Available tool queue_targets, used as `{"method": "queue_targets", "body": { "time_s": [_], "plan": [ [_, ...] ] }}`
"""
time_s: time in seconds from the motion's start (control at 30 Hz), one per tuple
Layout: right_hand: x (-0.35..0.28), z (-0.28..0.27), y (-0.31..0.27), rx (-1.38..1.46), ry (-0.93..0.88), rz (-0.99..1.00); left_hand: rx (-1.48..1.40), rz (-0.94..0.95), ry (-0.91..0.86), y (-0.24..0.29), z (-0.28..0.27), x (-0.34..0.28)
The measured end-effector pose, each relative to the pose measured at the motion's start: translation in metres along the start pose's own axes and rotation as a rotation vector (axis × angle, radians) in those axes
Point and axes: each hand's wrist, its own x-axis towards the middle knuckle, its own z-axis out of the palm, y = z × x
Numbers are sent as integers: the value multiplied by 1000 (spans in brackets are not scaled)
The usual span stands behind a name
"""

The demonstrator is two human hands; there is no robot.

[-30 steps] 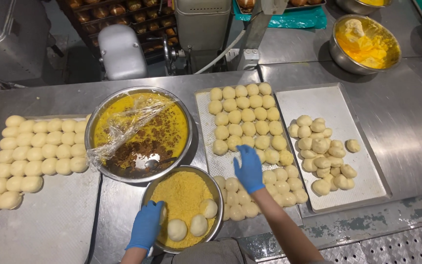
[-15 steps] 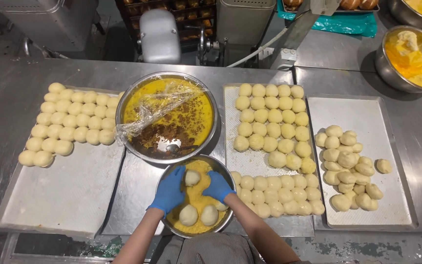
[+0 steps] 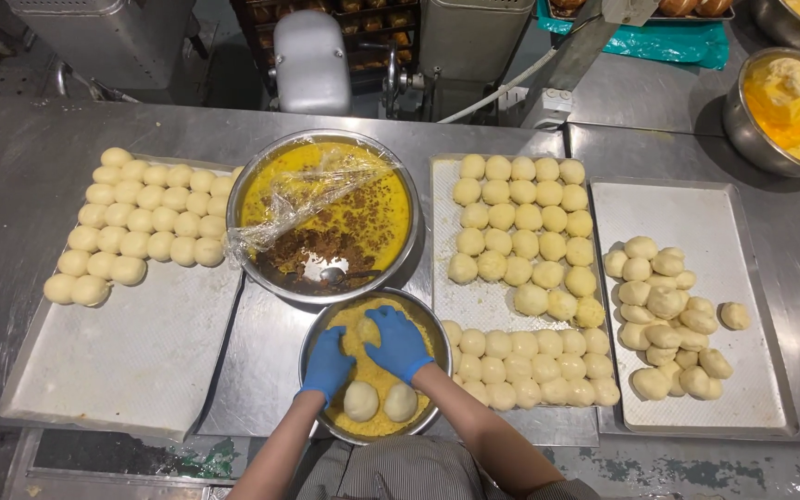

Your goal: Flattening dough balls, filling them with a savory mixture, and coating them in crumbs.

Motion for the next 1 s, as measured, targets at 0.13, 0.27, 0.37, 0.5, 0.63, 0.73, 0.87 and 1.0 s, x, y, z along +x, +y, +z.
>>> {"method": "queue_targets", "body": {
  "time_s": [0.13, 0.27, 0.37, 0.5, 0.63, 0.73, 0.87, 1.0],
  "plan": [
    [-8, -27, -6, -139, -85, -49, -5, 111, 95, 34, -30, -19],
    [-14, -22, 3, -134, -64, -36, 167, 17, -3, 60, -50, -42],
    [-15, -22, -2, -83, -81, 58, 263, 85, -300, 77, -59, -60],
    [-24, -13, -4, 46, -16, 21, 206, 85, -401, 95, -53, -89],
    [-20, -5, -2, -181, 24, -114, 249, 111, -457, 112, -54, -99],
    [-19, -7, 1, -348, -27, -162, 287, 157, -425, 98, -40, -98],
    [-21, -59, -17, -139, 29, -115, 216, 170, -401, 78, -39, -87],
    [-14, -97, 45, 64, 555, 52, 97, 77, -270, 85, -67, -67]
  ]
}}
